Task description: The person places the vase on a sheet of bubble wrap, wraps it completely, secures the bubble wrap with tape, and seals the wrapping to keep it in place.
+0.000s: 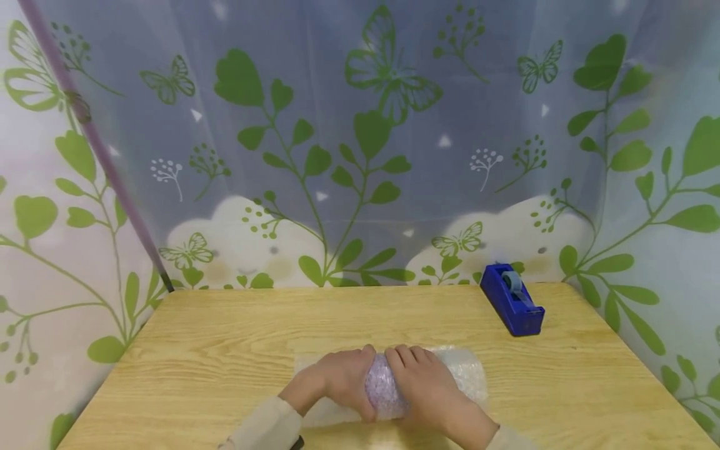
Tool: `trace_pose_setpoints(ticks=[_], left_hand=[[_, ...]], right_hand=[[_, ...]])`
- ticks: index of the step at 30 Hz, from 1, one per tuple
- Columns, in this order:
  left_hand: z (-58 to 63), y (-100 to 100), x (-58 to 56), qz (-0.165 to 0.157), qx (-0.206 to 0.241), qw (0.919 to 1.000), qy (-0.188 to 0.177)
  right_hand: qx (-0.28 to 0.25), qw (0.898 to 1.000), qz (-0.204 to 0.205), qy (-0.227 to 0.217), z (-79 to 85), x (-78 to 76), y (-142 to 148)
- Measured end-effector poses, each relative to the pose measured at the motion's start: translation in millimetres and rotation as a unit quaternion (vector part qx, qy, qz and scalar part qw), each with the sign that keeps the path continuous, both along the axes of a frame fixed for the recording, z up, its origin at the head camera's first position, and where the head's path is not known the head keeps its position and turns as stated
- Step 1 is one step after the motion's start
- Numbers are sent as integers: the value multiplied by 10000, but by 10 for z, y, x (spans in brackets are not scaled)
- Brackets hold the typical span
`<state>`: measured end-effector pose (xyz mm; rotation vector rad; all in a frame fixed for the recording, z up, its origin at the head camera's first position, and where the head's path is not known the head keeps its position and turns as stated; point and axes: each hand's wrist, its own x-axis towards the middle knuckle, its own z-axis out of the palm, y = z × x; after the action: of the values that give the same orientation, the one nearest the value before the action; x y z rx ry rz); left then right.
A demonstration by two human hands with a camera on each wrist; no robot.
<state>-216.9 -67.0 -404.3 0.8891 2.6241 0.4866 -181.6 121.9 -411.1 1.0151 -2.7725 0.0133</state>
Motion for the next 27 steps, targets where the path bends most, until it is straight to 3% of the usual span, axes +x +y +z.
trace_pose_setpoints(ticks=[3, 7, 12, 16, 21, 24, 27], left_hand=[[3, -7, -44, -77, 207, 9992, -321], [24, -19, -102, -126, 347, 9974, -615], [48, -22, -117, 77, 12, 9990, -450], [43, -12, -85, 284, -420, 9987, 0], [14, 2, -28, 311, -715, 9945, 701], [-1, 0, 16, 211, -958, 9846, 1444], [-36, 14, 61, 58, -1134, 9675, 2261]], right_hand=[[-139, 9995, -59, 289, -47, -19, -14], [-149, 9993, -66, 332, -57, -79, -6], [-50, 9998, 65, 170, -34, -147, -1], [2, 9999, 140, 94, 4, -172, -7], [109, 9998, 95, -151, 43, -206, -16], [184, 9994, 88, -287, 65, -232, -28], [270, 9984, 8, -495, 82, -255, -24]])
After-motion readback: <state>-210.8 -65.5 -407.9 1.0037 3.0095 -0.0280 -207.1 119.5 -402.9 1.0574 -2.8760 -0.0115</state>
